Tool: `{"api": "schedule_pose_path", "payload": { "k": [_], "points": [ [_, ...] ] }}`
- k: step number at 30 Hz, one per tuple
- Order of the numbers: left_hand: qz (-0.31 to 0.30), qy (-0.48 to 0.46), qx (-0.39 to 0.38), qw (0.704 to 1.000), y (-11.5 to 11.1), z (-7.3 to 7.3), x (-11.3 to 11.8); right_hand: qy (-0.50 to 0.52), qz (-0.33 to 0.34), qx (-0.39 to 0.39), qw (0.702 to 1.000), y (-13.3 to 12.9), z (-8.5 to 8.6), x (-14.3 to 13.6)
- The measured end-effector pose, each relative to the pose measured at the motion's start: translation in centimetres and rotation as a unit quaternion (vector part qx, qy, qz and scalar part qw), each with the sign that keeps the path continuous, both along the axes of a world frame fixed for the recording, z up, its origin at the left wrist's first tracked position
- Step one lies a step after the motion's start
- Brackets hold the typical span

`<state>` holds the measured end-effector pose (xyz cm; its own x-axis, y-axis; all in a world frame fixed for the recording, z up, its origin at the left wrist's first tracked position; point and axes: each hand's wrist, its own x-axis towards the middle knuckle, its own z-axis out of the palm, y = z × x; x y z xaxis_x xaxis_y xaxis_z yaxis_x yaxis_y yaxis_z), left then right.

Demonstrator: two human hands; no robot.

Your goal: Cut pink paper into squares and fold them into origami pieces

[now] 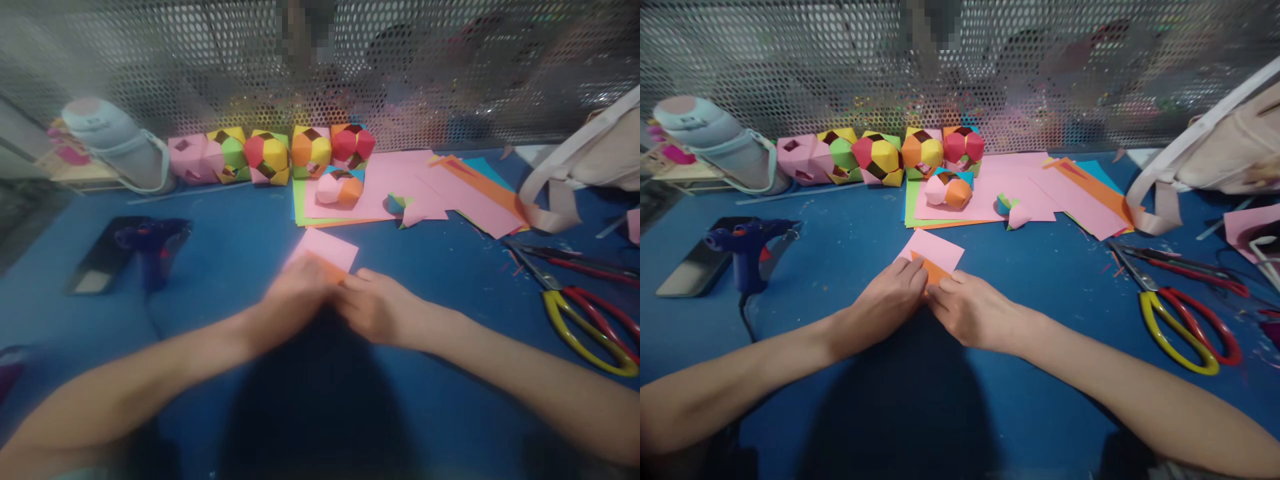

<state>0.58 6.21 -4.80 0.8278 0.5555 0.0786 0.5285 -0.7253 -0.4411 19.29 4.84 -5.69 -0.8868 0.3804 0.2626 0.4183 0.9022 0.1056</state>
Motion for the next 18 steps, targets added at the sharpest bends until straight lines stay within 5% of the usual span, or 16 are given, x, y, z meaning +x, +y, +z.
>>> {"api": "schedule_pose_path", "payload": {
  "k": [9,14,18],
  "points": [
    [0.010,-0.141,-0.024,0.990,2.6,0.0,-1.6,-0.030,-0.006,0.008,0.999,0.0,0.2,-0.1],
    [-0.030,-0.246,-0.176,0.953,1.0,0.5,-0.7,-0.049,-0.019,-0.011,0.999,0.1,0.0,-0.1],
    [-0.027,-0.214,-0.247,0.945,0.0,0.1,-0.1,-0.073,-0.026,-0.025,0.997,-0.3,0.2,-0.3]
  ]
}}
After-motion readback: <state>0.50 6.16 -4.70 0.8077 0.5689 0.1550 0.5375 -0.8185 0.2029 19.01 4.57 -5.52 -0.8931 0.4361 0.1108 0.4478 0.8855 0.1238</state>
